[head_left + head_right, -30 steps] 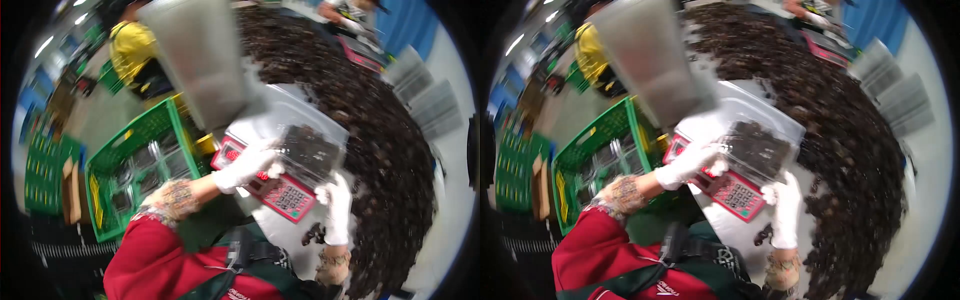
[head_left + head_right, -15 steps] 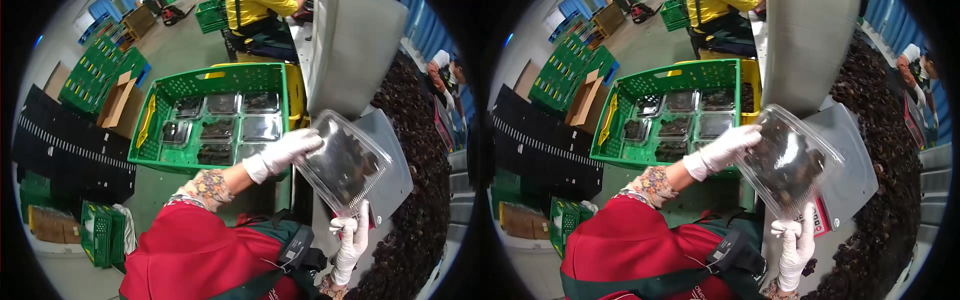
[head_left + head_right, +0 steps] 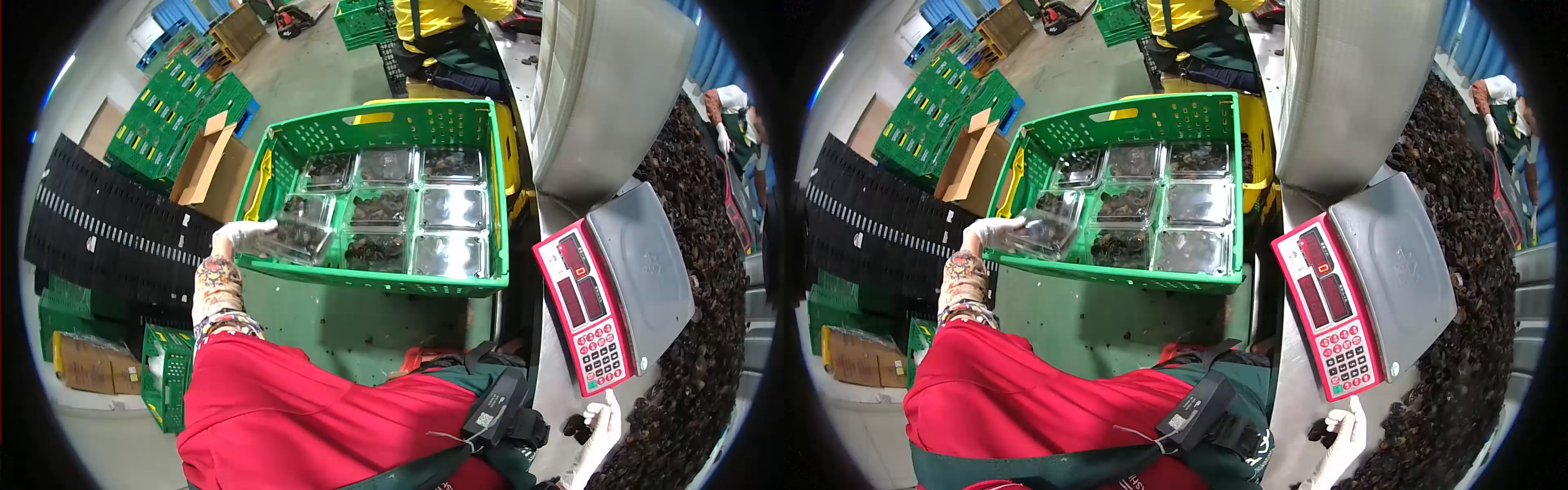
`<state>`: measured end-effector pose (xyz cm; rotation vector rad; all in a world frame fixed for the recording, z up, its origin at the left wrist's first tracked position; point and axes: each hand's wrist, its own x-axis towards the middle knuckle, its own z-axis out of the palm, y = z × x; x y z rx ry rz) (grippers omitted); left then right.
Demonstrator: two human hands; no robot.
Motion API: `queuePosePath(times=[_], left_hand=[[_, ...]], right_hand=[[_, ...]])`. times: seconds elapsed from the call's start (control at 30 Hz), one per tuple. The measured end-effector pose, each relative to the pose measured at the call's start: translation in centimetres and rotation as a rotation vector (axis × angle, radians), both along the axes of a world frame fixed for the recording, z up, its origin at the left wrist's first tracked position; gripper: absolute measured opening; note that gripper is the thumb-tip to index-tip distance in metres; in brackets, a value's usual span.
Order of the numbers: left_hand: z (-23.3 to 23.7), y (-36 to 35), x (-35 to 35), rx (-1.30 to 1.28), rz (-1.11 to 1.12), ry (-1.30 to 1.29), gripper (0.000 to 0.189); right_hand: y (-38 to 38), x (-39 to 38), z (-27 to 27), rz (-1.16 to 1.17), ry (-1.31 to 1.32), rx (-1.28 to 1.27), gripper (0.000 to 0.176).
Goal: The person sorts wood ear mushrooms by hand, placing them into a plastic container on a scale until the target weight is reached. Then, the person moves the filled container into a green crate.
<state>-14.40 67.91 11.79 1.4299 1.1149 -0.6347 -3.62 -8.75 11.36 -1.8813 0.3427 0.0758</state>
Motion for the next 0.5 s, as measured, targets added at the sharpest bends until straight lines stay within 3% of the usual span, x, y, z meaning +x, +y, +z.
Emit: queuePosePath(times=[0.07, 0.1, 0.2, 0.3, 0.4, 0.43, 0.47, 0.5], left_hand=[[-2.1, 0.6, 1.6, 0.461, -0.302, 0.520, 0.095], [2.0, -4.1, 4.4, 0.566, -0.511, 0.490, 0.099], [-5.2, -2.9, 6.0, 0.802, -0.480, 0.266, 0.109], [-2.3, -9.1, 9.8, 0.521, -0.484, 0.481, 0.128], [-6.6, -6.7, 7.4, 0.276, -0.614, 0.481, 0.138], [-4.9, -8.8, 7.7, 0.309, -0.710, 0.492, 0.140], [-6.3, -8.9, 7.7, 0.459, -0.935, 0.566, 0.136], [-9.0, -7.7, 7.1, 0.515, -0.949, 0.566, 0.135]], right_hand=[[-0.1, 0.1, 0.0, -0.009, 0.000, -0.015, 0.033], [0.3, 0.3, 0.5, -0.025, 0.021, 0.014, 0.033], [0.3, 0.7, 0.2, 0.006, 0.024, -0.037, 0.033], [0.7, 0.7, 0.5, 0.047, 0.041, -0.073, 0.033], [0.8, 0.2, 0.9, 0.073, 0.070, -0.166, 0.033], [1.1, 0.0, 0.8, 0.040, 0.077, -0.137, 0.033], [1.4, -0.1, 0.9, 0.013, 0.086, -0.109, 0.034], [1.7, -0.1, 0.9, -0.015, 0.090, -0.080, 0.034]])
